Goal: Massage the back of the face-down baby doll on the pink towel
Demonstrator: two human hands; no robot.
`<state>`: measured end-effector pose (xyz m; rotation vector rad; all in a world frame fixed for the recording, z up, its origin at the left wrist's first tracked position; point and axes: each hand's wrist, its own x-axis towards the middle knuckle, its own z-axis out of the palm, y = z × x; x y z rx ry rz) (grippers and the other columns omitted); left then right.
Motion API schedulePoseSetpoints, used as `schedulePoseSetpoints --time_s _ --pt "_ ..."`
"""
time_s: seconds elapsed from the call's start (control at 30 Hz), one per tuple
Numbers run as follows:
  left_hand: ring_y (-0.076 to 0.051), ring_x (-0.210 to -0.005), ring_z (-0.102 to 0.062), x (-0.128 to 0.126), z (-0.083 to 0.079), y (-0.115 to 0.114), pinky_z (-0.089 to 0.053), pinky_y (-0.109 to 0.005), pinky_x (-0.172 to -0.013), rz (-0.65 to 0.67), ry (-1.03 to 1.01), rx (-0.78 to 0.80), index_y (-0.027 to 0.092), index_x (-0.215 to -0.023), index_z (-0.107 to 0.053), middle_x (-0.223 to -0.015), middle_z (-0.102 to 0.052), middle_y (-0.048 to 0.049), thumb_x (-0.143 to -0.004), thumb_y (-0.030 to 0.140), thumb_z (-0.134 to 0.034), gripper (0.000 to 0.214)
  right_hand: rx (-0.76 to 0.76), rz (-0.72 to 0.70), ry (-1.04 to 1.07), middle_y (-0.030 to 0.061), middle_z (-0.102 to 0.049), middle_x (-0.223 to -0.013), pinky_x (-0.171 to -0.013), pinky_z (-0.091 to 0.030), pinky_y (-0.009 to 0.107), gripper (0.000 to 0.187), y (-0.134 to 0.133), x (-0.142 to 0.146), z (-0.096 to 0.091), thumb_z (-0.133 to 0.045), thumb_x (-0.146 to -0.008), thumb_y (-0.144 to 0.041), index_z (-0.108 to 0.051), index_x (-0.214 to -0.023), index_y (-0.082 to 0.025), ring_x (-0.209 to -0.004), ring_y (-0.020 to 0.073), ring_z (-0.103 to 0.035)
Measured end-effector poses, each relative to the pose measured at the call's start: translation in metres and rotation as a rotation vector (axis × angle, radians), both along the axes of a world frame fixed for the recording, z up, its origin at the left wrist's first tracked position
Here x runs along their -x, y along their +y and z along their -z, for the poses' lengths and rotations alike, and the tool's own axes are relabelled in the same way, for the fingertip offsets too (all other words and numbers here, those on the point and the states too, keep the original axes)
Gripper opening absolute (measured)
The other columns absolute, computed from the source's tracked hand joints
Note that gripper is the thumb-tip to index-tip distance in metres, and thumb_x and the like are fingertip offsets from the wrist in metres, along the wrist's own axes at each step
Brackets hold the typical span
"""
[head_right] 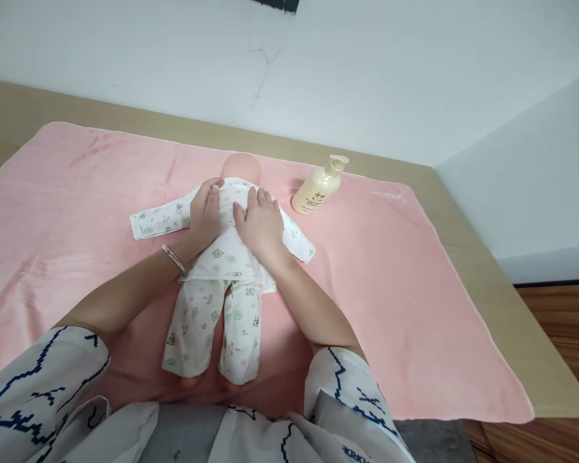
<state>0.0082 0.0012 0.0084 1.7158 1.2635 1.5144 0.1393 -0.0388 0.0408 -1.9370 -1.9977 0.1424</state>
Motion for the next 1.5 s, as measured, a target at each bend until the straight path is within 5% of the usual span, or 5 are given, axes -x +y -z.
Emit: schedulePoseSetpoints --time_s 0.23,0.63,0.93,1.2,1.5 --pt "-0.024 -0.121 -0.063 -0.001 0.002 0.003 -0.049 -0.044 -0.111 -0.024 0.18 0.062 0.015 -0.118 -0.062 -0.125 -0.07 -0.012 -0.095 0.013 -0.042 0.031 0.009 -0.267 -0.046 0.0098 -0.031 -0.167 -0.127 -0.019 0.058 0.056 -0.015 0.013 -0.004 -0.038 -0.099 -0.025 -0.043 -0.155 -0.017 -0.157 0.0314 -0.021" --pt "-0.03 -0.119 -0.059 0.006 0.004 -0.005 -0.046 -0.049 -0.109 -0.112 0.498 -0.056 0.015 -0.116 -0.065 -0.122 -0.066 -0.0151 -0.091 0.023 -0.049 0.03 -0.141 0.011 -0.107 0.0168 -0.057 -0.148 -0.12 -0.036 0.05 0.047 -0.021 0.012 -0.005 -0.037 -0.105 -0.035 -0.062 -0.139 -0.015 -0.139 0.0336 -0.053" --pt "-0.037 -0.147 -0.041 0.003 -0.002 -0.019 -0.03 -0.056 -0.124 -0.014 0.669 -0.028 0.006 -0.142 -0.05 -0.152 -0.05 -0.0238 -0.1 0.034 -0.039 0.051 0.013 -0.045 0.097 0.0198 -0.035 -0.163 -0.127 -0.025 0.049 0.065 0.015 -0.018 0.003 -0.043 -0.101 -0.04 -0.038 -0.155 -0.004 -0.155 0.0322 -0.028" --pt "-0.037 -0.152 -0.033 0.019 0.007 0.011 -0.025 -0.059 -0.125 0.143 0.646 -0.002 0.007 -0.146 -0.045 -0.159 -0.039 -0.0263 -0.102 0.048 -0.032 0.061 0.038 0.011 -0.021 0.0243 -0.026 -0.166 -0.123 -0.023 0.063 0.062 -0.019 0.015 0.0 -0.035 -0.104 -0.036 -0.031 -0.159 -0.008 -0.155 0.0406 -0.021" --pt "-0.036 -0.152 -0.035 0.002 -0.014 -0.04 -0.03 -0.053 -0.125 0.04 0.76 0.01 0.001 -0.147 -0.045 -0.158 -0.041 -0.0275 -0.098 0.02 -0.036 0.053 0.001 -0.06 0.089 0.0185 -0.03 -0.166 -0.126 -0.022 0.055 0.059 0.016 -0.021 0.009 -0.033 -0.104 -0.037 -0.038 -0.156 -0.01 -0.157 0.0319 -0.022"
